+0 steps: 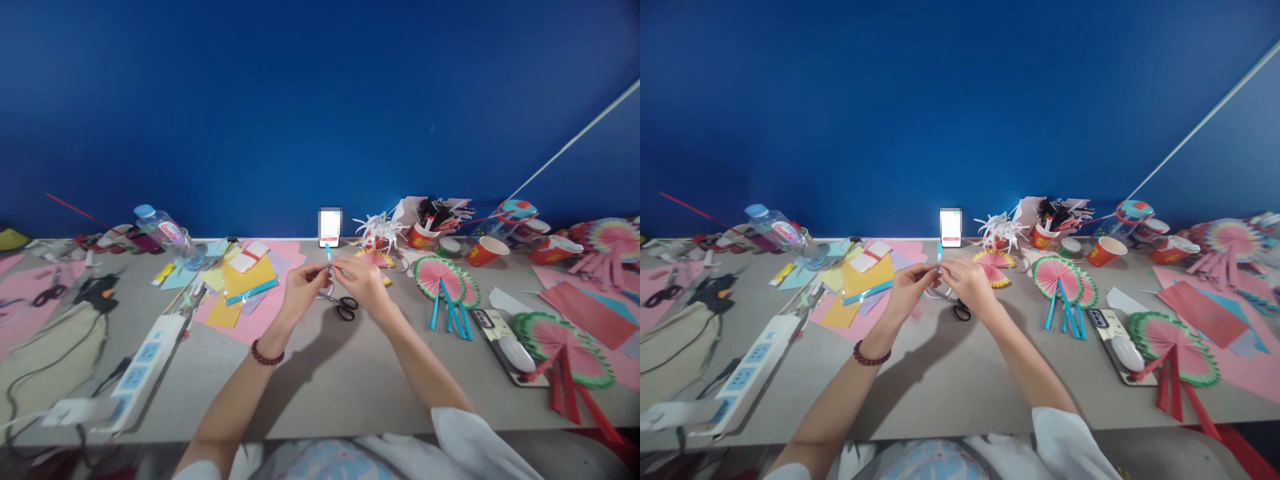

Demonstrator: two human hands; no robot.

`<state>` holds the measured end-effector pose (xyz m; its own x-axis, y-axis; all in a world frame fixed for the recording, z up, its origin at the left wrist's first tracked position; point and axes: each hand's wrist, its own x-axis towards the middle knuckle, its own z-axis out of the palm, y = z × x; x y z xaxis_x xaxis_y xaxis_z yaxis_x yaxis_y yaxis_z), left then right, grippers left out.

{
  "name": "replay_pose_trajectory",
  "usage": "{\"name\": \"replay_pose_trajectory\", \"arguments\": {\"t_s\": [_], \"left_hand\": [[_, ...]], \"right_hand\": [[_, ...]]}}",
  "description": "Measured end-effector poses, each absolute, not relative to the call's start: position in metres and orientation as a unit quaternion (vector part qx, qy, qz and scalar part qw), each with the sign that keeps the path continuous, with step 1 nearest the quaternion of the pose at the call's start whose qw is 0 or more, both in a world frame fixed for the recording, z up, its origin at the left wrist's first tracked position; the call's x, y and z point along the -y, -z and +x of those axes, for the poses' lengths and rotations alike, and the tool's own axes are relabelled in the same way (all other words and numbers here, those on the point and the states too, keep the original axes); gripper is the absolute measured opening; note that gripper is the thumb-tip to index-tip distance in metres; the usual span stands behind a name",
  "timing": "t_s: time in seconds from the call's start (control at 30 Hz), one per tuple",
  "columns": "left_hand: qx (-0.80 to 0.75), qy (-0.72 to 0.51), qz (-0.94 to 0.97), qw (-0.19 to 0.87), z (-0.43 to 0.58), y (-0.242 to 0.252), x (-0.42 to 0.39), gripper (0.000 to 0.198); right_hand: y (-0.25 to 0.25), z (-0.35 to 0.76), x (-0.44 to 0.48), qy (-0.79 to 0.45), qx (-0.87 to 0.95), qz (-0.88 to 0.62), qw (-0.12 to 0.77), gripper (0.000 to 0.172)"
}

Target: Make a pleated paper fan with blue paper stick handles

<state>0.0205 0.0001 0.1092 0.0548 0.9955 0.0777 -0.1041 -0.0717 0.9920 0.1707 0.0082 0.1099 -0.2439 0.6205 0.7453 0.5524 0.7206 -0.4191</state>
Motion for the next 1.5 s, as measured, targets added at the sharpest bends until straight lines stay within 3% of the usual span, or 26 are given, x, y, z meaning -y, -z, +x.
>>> {"name": "replay_pose_trajectory", "arguments": {"t_s": [0.23,0.4,0.53,1.1,1.5], "left_hand": [[-0.426,-0.545,0.462,0.555,0.024,-0.102,-0.002,0.022],[-0.434,-0.545,0.445,0.563,0.022,-0.101,-0.004,0.02],[-0.441,-0.542,0.444,0.562,0.021,-0.1,-0.004,0.022],[-0.472,-0.533,0.465,0.527,0.025,-0.103,-0.003,0.019],[-0.471,-0.52,0.475,0.531,0.022,-0.102,-0.004,0.019]], "right_hand": [[-0.104,0.168,-0.008,0.065,0.819,-0.376,0.429,0.022],[-0.106,0.169,-0.008,-0.006,0.778,-0.389,0.493,0.018],[-0.11,0.171,-0.009,-0.052,0.777,-0.396,0.486,0.018],[-0.102,0.166,-0.007,0.08,0.821,-0.411,0.389,0.023],[-0.114,0.182,-0.013,0.039,0.761,-0.431,0.484,0.015]]}}
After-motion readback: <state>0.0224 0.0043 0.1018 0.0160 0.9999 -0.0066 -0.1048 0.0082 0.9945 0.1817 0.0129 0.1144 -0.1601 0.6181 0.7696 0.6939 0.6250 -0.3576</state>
